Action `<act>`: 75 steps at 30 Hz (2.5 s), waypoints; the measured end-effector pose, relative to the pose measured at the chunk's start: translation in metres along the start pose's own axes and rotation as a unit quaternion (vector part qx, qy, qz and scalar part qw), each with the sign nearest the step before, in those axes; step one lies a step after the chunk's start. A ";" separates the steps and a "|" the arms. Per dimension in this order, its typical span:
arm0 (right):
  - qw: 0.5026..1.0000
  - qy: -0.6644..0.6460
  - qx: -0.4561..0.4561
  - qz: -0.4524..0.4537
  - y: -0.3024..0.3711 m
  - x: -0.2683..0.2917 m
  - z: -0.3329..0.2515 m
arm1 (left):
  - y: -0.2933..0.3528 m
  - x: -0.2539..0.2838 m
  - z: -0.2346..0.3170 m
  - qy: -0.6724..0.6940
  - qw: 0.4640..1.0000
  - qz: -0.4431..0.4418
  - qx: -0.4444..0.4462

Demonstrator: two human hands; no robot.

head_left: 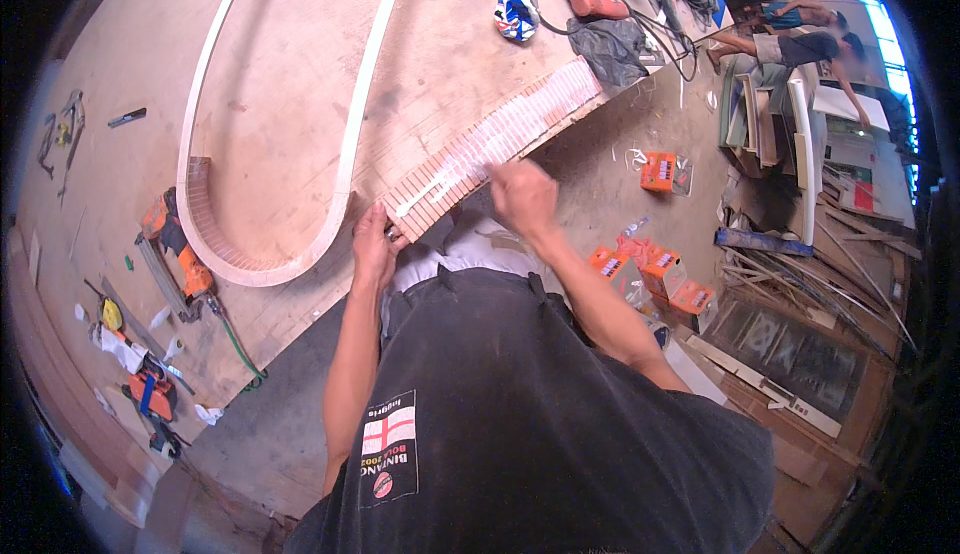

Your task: The person uses a pneumatic nail gun to attach a white curved trim piece to a wooden board. They repeatedly position the trim and fire the nail gun along its length. Later, they apply glue to a slatted wooden piece and press it onto the board.

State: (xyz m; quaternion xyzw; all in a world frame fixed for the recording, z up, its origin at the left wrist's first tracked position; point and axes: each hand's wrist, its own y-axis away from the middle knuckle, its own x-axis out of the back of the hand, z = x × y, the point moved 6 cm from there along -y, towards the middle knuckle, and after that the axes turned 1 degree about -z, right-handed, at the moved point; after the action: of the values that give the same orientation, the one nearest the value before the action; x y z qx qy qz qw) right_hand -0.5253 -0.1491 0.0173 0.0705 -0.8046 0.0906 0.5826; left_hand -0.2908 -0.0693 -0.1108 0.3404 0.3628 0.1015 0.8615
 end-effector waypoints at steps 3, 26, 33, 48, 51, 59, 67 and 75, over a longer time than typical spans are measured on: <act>0.995 0.064 -0.035 0.063 -0.040 0.011 0.031 | -0.009 0.018 -0.012 -0.013 0.999 -0.047 -0.015; 0.998 0.012 0.038 -0.047 -0.006 -0.047 -0.075 | -0.003 0.001 -0.005 0.022 1.000 -0.008 -0.016; 0.999 -0.029 0.023 -0.012 -0.017 -0.025 -0.067 | -0.012 0.016 -0.015 -0.001 0.998 -0.055 -0.020; 0.993 0.084 -0.078 -0.008 -0.049 -0.019 0.004 | -0.011 0.011 -0.015 0.009 0.998 -0.051 -0.024; 0.998 0.044 -0.053 -0.012 -0.038 -0.039 -0.022 | -0.011 0.010 -0.015 0.010 0.998 -0.051 -0.019; 0.998 -0.045 -0.020 -0.044 -0.033 -0.040 -0.078 | -0.010 0.009 -0.012 0.022 0.998 -0.048 -0.016; 0.998 0.063 0.008 -0.022 -0.022 -0.029 -0.027 | -0.003 0.000 -0.005 0.021 0.997 -0.075 -0.014; 0.998 0.061 -0.001 -0.009 -0.023 -0.028 -0.015 | -0.003 0.003 -0.007 -0.001 0.997 -0.070 0.009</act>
State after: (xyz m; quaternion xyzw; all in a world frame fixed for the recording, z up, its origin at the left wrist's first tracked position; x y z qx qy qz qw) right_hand -0.4982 -0.1682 -0.0032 0.0719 -0.7667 0.0889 0.6318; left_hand -0.2934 -0.0669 -0.1185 0.3219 0.3859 0.0372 0.8637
